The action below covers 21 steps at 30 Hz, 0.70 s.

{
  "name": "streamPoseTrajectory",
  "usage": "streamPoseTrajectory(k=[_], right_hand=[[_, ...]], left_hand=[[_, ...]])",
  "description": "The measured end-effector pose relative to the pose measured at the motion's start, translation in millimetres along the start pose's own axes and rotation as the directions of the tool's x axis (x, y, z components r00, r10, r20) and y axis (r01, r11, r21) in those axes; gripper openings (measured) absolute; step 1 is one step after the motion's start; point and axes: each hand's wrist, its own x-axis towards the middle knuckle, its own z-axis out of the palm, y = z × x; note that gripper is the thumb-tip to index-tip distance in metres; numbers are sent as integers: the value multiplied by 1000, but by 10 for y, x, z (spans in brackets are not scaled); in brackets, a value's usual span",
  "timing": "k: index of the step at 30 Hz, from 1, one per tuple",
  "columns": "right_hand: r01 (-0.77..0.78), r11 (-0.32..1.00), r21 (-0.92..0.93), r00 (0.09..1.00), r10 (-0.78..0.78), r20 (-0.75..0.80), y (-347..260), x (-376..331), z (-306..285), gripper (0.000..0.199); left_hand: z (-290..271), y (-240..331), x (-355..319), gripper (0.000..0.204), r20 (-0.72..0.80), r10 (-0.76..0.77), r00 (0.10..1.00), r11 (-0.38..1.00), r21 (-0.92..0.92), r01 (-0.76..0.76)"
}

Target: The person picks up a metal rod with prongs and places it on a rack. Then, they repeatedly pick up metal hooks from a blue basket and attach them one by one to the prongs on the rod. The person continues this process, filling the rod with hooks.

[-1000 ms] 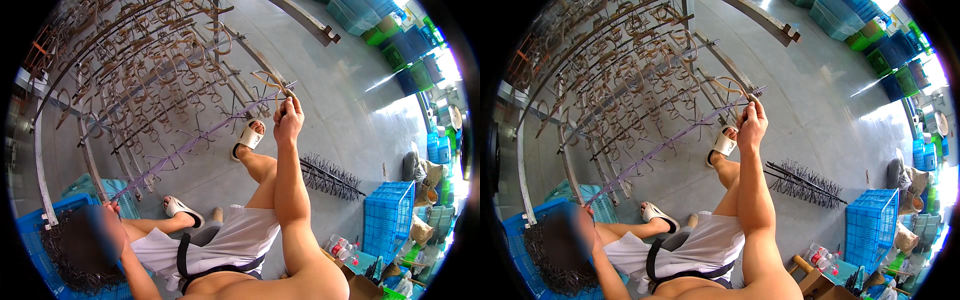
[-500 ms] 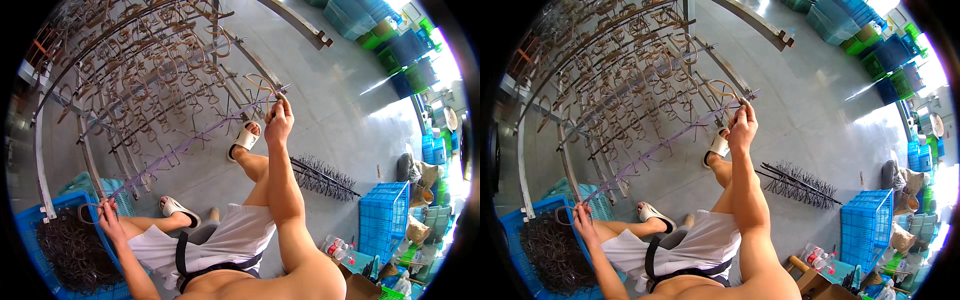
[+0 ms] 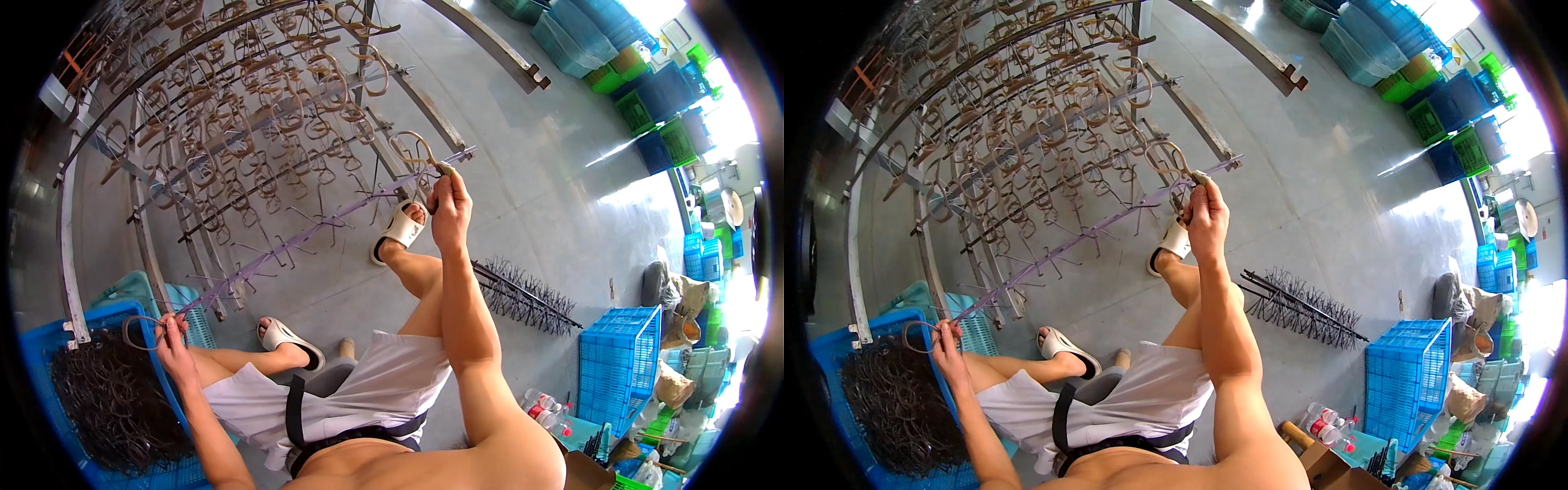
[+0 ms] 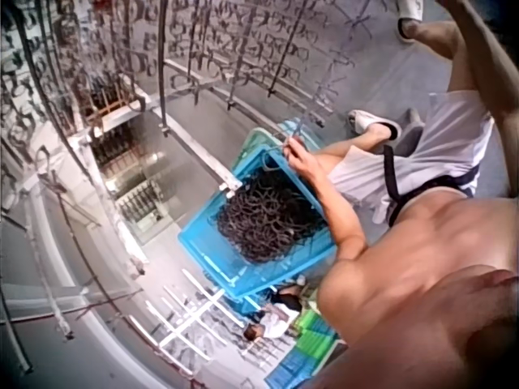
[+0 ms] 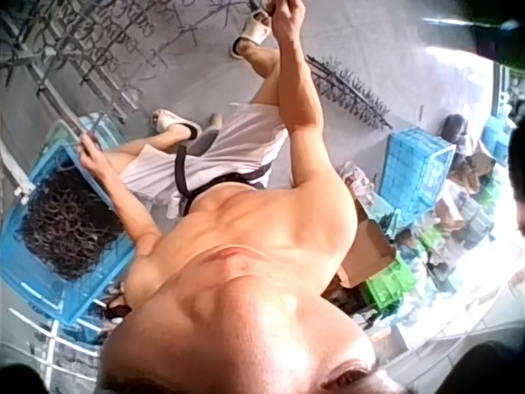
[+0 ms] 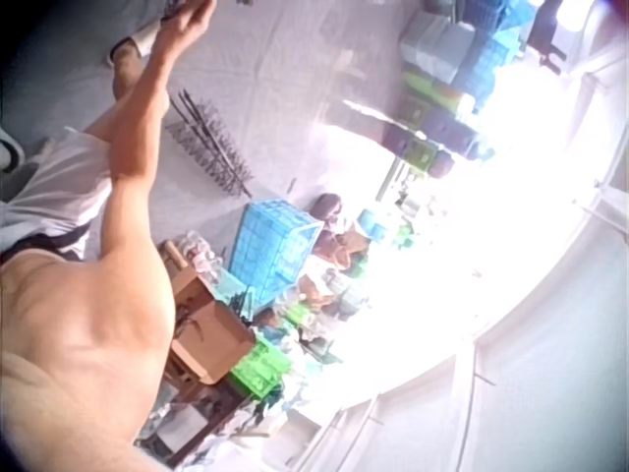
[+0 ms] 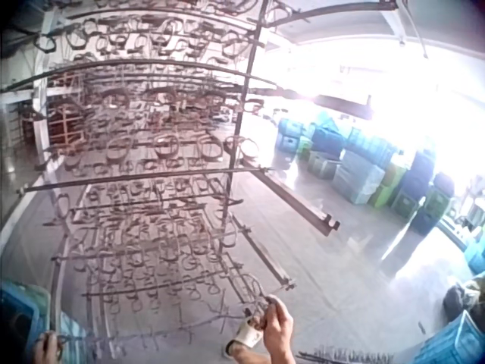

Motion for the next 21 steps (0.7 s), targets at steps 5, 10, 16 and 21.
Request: streamPoseTrajectory(k=[5,10,16,21], right_hand=[[16,985,-170,996,-30,-81,-81,-6,42,19],[36,980,-195,993,-56,-100,-6,66,-28,19],[72,978,-198,989,-95,-110,48,96,-64,19],[136,928,-347,964,-205,-171,77,86,17,20]], left_hand=[[-37,-21,9,23,27,3,1000,1000,16,-3],[-21,-10,-5,24,13,7,1000,1000,-16,-6],[18,34,-24,23,26,1,1000,999,-50,1],[0,72,-21,23,32,-21,999,998,-56,23]])
